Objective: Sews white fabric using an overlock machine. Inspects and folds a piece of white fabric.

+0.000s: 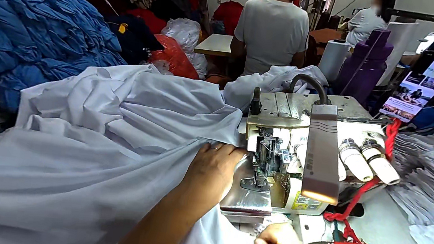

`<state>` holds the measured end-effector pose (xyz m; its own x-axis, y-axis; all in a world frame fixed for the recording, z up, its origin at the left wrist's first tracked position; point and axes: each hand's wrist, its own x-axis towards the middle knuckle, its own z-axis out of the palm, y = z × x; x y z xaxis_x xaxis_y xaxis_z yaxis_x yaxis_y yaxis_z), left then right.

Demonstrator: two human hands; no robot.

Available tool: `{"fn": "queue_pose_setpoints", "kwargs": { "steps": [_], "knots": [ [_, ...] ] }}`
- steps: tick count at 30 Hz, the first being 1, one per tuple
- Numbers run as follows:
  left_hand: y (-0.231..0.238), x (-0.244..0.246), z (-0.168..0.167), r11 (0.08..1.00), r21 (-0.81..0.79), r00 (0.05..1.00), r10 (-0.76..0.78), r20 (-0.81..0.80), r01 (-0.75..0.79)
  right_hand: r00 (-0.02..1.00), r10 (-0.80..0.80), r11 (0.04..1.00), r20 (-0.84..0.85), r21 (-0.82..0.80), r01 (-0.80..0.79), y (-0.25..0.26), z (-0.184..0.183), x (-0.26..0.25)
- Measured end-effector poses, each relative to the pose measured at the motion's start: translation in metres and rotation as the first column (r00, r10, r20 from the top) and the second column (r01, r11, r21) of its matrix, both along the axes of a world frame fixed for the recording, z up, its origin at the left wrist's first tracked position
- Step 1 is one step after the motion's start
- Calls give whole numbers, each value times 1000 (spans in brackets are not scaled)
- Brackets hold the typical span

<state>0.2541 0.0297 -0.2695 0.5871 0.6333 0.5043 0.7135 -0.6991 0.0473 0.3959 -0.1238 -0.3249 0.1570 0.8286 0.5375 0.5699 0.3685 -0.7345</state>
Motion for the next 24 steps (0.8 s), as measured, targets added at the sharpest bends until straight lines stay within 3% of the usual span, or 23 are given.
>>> {"fn": "queue_pose_setpoints", "kwargs": {
  "steps": [5, 10, 12, 15, 19, 22, 24],
  "knots": [
    [1, -4, 3, 978, -156, 990, 137, -23, -139, 990, 79, 969, 119, -240, -49, -4, -5, -14],
    [-1, -24, -5, 979, -202, 996, 36, 86, -18, 970, 98, 979, 222, -198, -53, -2, -13, -21],
    [-11, -34, -7, 991, -131, 986, -4, 168, 26, 980, 140, 977, 142, -178, -114, -7, -13, -18],
    [-45, -50, 1, 992, 50, 962, -126, 243, 117, 972, 206, 957, -111, -187, -224, -16, 1, -9],
    [-88, -53, 11, 949, -28, 927, -300, 225, 314, 882, 182, 962, -434, -105, -251, -15, 25, 17],
    [-84, -45, -4, 960, 29, 940, -278, 196, 278, 837, 129, 980, -532, -62, -191, 5, 35, 32],
    [-78, -38, -14, 980, 22, 969, -198, 149, 197, 837, 61, 982, -544, -119, -149, 15, 31, 26]
  ]
}}
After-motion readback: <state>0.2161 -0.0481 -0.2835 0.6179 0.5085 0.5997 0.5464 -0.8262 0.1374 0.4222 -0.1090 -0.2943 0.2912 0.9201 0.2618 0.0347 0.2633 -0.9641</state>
